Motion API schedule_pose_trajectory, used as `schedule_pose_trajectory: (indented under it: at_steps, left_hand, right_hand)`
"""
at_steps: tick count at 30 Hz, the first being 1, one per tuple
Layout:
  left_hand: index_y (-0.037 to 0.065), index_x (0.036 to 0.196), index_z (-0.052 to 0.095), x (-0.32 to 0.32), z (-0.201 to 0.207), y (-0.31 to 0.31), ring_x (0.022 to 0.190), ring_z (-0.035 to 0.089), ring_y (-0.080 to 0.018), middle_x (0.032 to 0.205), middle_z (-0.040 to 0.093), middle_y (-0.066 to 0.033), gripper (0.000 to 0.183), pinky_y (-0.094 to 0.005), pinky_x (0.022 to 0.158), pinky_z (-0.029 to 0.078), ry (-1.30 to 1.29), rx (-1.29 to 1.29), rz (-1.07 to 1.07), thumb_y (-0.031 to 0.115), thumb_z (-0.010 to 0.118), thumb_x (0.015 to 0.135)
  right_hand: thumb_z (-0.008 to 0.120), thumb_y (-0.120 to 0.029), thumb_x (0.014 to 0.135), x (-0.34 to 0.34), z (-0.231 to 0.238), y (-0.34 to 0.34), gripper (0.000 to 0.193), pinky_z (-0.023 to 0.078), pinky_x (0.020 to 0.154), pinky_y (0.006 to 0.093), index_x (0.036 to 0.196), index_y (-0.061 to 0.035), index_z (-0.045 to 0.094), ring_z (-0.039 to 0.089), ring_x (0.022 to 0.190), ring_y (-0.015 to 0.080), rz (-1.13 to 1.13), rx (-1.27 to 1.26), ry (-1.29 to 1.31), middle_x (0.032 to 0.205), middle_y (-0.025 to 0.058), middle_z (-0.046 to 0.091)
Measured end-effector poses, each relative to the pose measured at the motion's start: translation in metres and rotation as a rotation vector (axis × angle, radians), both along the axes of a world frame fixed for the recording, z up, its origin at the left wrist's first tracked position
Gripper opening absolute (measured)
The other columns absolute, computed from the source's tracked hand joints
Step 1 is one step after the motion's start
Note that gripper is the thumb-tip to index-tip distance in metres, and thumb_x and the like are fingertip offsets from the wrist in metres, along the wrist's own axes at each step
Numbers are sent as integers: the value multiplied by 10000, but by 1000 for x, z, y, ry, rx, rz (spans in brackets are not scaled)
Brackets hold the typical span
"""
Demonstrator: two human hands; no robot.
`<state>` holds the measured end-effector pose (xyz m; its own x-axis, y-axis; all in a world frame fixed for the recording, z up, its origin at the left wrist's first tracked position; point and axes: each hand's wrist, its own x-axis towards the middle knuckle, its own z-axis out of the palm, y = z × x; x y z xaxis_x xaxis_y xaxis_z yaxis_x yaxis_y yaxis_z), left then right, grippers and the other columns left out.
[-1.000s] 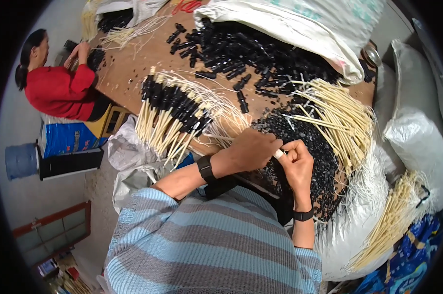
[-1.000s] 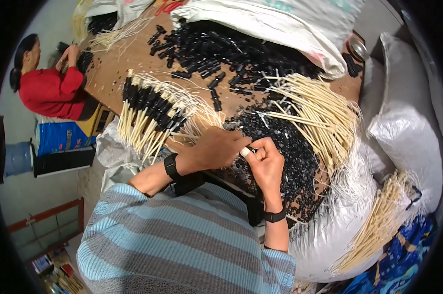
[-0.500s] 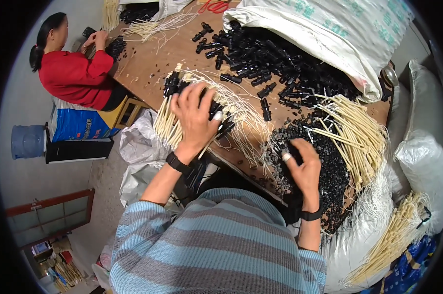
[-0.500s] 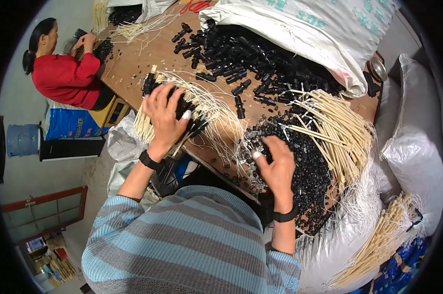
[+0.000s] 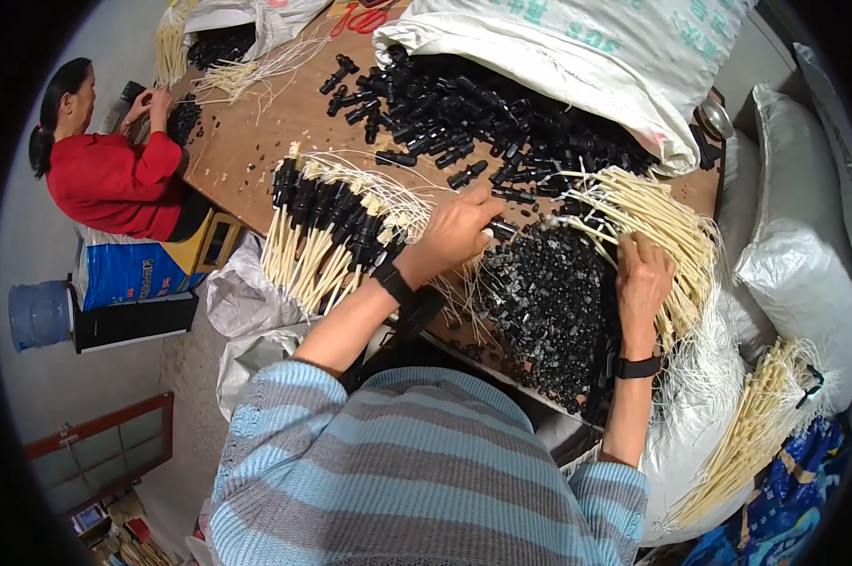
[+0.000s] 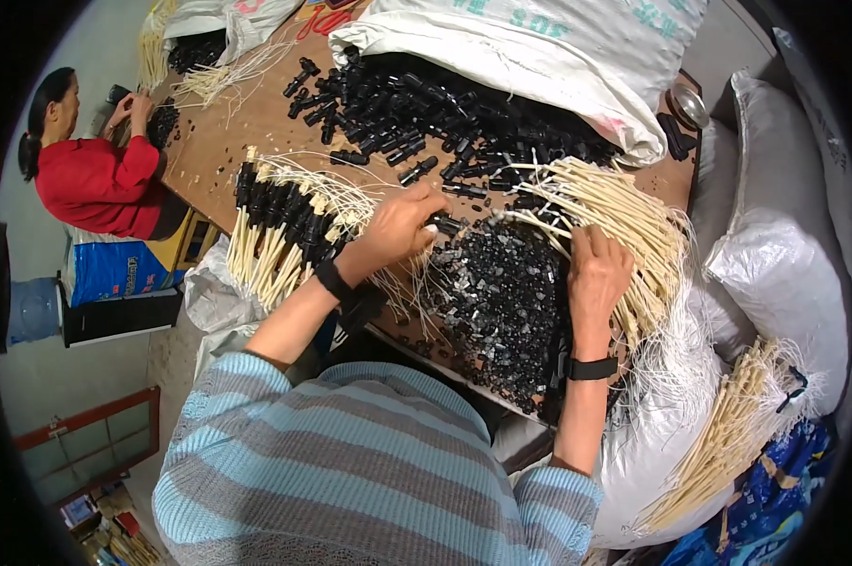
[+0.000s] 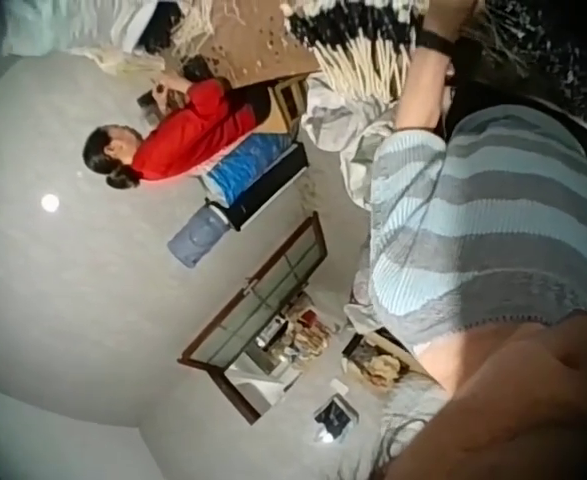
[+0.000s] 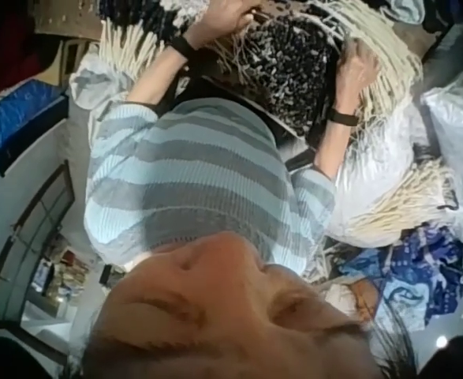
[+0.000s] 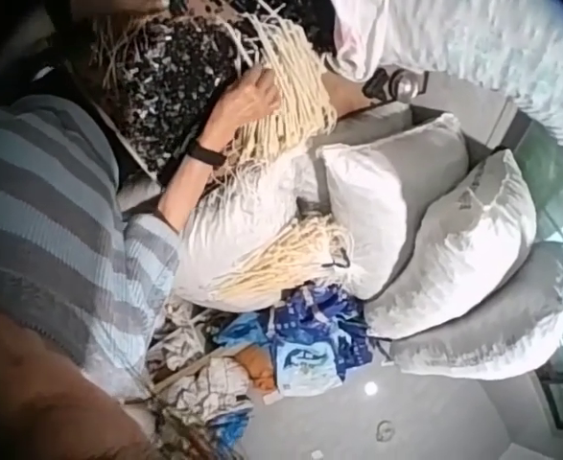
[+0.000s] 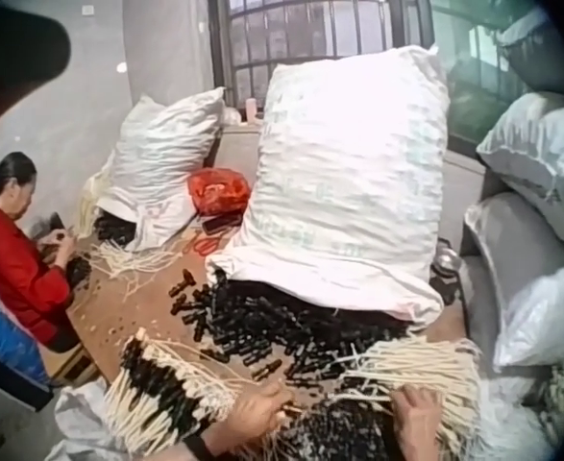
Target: The person assembles components by hand, threading white cords through black plastic parts and sliding them down to secure them. They repeat this process for several cords before gathering the finished assemblies and placing them into a large white bag.
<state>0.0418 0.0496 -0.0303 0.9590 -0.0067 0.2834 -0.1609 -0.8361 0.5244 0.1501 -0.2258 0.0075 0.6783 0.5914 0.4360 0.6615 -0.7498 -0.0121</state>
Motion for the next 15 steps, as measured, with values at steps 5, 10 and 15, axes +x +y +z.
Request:
schedule_pose_trajectory:
  at_steps: [5,10,15]
  left_hand:
    - [-2,1058,577,-9,18,-17,793,610,-190,920,626,-89,301,-307,741,488,171,-601,-6,8,528,761]
    - [14,1151,577,-10,15,-12,894,602,-168,987,638,-110,391,-279,813,468,179,-687,-154,-4,503,768]
    - [64,1067,605,-14,13,-26,853,604,-240,905,612,-98,366,-321,745,482,34,-295,-249,-40,513,728]
  right_hand:
    - [638,-63,824,-30,10,-3,226,419,670,350,1045,-84,674,554,669,213,183,-31,43,720,59,588]
    - [636,-51,813,-68,6,-1,289,436,508,341,1089,-132,665,557,555,266,167,196,375,725,100,572]
    - [662,-118,832,-89,4,12,222,394,465,344,1051,-143,681,537,520,233,206,90,345,657,70,535]
